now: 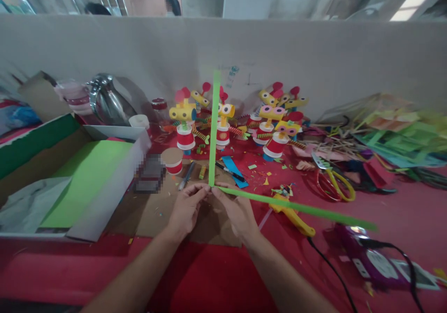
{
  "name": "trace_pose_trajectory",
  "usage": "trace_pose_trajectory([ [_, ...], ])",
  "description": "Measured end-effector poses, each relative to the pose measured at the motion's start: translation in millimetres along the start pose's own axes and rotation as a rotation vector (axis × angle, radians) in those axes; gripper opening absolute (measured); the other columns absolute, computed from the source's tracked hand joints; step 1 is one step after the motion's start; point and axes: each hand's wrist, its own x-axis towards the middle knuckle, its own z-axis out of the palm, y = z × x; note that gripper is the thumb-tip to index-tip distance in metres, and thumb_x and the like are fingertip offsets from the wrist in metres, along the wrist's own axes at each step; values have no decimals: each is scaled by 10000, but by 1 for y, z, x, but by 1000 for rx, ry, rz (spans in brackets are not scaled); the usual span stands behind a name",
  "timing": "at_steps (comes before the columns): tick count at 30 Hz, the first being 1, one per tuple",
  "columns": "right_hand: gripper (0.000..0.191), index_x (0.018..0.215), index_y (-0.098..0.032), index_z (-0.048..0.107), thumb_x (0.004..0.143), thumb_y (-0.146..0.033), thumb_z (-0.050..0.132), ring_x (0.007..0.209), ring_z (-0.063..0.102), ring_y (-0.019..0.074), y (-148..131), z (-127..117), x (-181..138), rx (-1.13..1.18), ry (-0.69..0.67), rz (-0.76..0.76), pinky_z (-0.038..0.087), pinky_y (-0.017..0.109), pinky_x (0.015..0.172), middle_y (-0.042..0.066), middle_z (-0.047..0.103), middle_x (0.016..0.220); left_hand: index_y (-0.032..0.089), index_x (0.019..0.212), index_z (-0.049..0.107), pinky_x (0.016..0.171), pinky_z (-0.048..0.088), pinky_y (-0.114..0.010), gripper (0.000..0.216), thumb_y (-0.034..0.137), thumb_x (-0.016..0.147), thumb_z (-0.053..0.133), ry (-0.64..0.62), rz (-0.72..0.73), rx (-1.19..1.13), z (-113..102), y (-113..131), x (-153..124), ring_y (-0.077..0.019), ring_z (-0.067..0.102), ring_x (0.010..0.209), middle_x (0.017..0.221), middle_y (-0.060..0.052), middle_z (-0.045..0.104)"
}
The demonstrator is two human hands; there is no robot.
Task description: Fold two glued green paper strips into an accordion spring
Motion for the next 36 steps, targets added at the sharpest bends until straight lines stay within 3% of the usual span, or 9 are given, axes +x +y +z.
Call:
trace_pose_trajectory([
  [8, 157, 818, -216, 749, 683, -292, 773, 835, 675, 199, -5, -7, 5, -9, -49, -7, 503, 339, 829, 20, 754, 844, 164, 821, 746, 632, 452, -200, 207, 287, 663, 796, -61, 7, 22, 0, 7, -4, -89, 571, 663, 774, -14, 690],
  [14, 209, 789, -192, 761, 701, -382, 750, 707, 660, 196, -6, -9, 6, -24, -80, 106, 500, 323, 708, 31, 739, 724, 165, 821, 744, 722, 485, -248, 179, 309, 716, 755, -30, 93, 138, -5, 4, -2, -111, 591, 694, 772, -18, 697],
  [21, 172, 780, -219, 759, 694, -368, 753, 780, 669, 220, -11, -9, 6, 2, -130, 52, 495, 359, 796, 29, 747, 772, 177, 790, 737, 654, 473, -200, 144, 299, 716, 753, 3, 147, 164, 0, 4, -6, -89, 576, 663, 738, 4, 681],
  [31, 159, 815, -217, 746, 700, -325, 731, 846, 667, 228, -9, -9, 7, -38, -92, -2, 495, 364, 830, 32, 744, 808, 188, 816, 732, 677, 478, -211, 145, 303, 730, 748, 37, 240, 177, -1, -4, -6, -97, 591, 676, 753, 4, 692],
  [36, 118, 817, -222, 743, 737, -294, 693, 868, 664, 231, -12, -12, 9, -141, -84, -71, 497, 358, 824, 32, 740, 827, 198, 832, 712, 658, 479, -222, 151, 296, 724, 753, -34, 176, 147, 2, 3, -8, -103, 591, 664, 744, 11, 678],
])
